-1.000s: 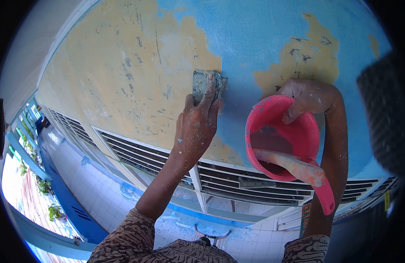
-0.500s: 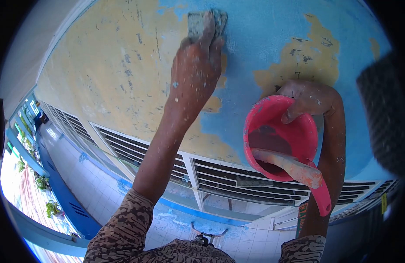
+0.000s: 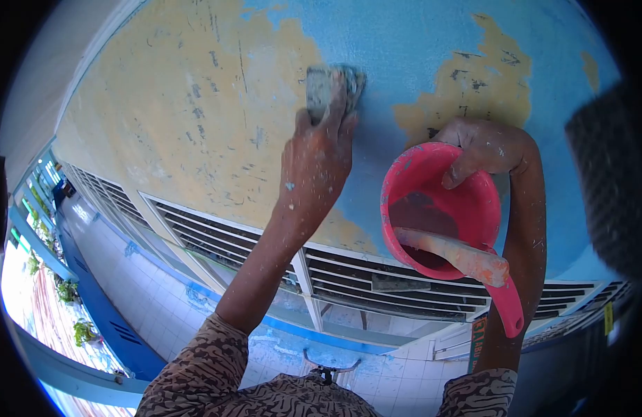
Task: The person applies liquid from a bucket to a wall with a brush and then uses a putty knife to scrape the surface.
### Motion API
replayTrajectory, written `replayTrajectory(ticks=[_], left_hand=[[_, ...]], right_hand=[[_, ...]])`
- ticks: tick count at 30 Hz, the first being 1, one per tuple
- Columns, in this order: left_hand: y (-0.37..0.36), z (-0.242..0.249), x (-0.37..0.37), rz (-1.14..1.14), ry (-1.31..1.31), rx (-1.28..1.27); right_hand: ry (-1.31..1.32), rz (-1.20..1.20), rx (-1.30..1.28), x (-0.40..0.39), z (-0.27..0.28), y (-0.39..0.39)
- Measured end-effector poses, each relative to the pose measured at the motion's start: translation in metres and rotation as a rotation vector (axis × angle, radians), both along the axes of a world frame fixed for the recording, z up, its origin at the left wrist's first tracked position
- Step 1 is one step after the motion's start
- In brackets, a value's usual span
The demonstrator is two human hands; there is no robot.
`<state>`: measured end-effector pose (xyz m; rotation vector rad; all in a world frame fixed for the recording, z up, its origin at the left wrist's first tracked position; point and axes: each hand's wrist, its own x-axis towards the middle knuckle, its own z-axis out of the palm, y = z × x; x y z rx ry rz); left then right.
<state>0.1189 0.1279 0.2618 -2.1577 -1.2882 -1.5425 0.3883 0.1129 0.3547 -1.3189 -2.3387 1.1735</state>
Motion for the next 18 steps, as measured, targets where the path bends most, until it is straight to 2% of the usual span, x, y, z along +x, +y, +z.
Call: replayTrajectory(ticks=[2,4,5,8,13,18], left_hand=[[-0.007,-0.046,-0.002,-0.052,0.070,-0.085],[-0.017,-0.055,-0.002,-0.050,0.088,-0.160],[-0.018,-0.056,-0.003,-0.041,0.099,-0.238],[-0.025,-0.039,-0.011,-0.076,0.149,-0.230],[-0.016,-0.063,-0.014,-0.049,0.132,-0.223],[-0.017,-0.060,-0.013,-0.097,0.092,-0.322]], right_hand=[[0.002,-0.006,0.014,-0.011,-0.002,-0.002],[0.010,-0.017,0.017,-0.008,-0.005,-0.003],[0.026,-0.004,0.007,-0.008,-0.005,-0.003],[0.030,0.026,-0.038,-0.010,-0.001,0.000],[-0.047,0.110,-0.161,-0.010,0.006,0.003],[-0.113,0.167,-0.251,-0.010,0.009,0.005]])
